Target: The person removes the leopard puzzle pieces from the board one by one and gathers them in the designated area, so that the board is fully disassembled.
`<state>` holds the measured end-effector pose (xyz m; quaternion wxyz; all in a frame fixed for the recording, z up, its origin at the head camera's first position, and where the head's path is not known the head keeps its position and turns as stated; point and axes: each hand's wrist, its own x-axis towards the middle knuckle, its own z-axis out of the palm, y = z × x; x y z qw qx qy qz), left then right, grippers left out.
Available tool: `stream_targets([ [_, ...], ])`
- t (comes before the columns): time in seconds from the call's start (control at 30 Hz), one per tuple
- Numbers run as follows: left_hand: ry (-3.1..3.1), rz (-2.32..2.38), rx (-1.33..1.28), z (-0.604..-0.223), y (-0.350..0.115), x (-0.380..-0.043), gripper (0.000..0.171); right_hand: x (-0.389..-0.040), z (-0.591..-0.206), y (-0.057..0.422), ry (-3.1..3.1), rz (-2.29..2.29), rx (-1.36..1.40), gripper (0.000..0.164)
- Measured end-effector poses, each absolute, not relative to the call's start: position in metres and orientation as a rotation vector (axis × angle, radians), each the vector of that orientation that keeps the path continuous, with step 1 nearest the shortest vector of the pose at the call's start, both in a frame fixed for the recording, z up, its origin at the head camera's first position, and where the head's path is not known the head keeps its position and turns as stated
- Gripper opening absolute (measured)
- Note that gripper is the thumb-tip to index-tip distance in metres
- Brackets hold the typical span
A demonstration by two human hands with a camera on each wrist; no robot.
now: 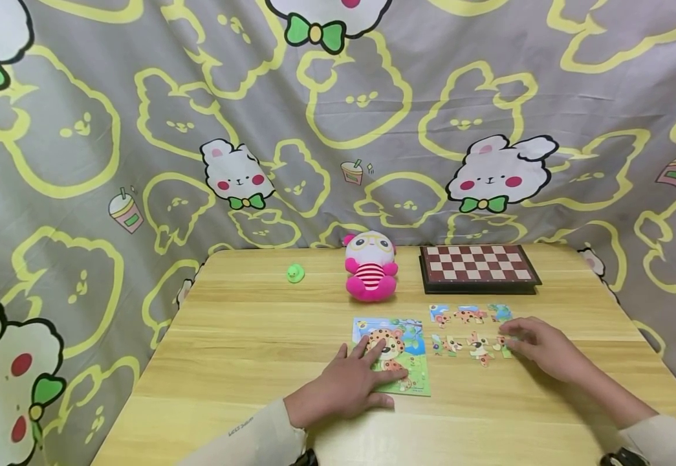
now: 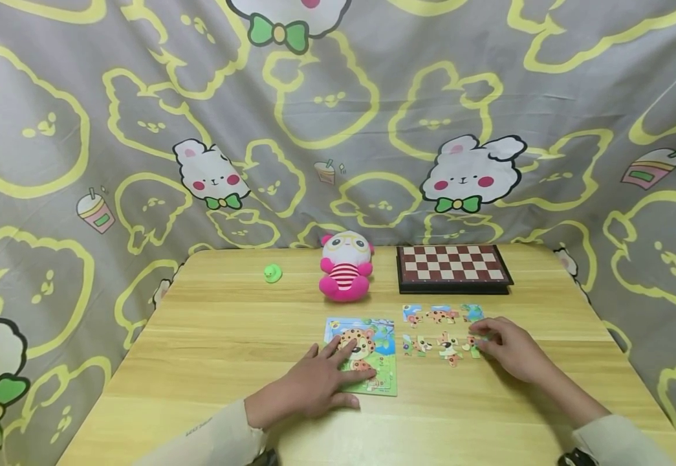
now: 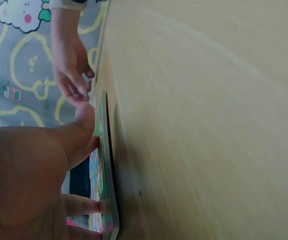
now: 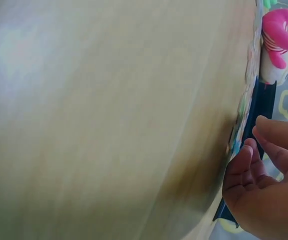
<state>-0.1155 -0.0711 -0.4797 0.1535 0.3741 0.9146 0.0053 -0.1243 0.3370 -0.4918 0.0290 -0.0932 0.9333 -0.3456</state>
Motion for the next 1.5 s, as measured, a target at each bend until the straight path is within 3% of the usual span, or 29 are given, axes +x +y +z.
stream_targets([
  [0.3,2.649,0.023,1.087,-0.476,-0.072,-0.117,0.055,-0.120,-0.485,0.314,2.823,-1.175,-0.311,0.032],
  [1.13,2.688,0.181,0.939,-0.480,-0.109,-0.130,0.090,-0.122,-0.478,0.237,2.700,-1.213,-0.489,0.028],
  [1.5,2.668,0.235,0.880,-0.482,-0.127,-0.133,0.091,-0.123,-0.477,0.197,2.614,-1.219,-0.648,0.026],
])
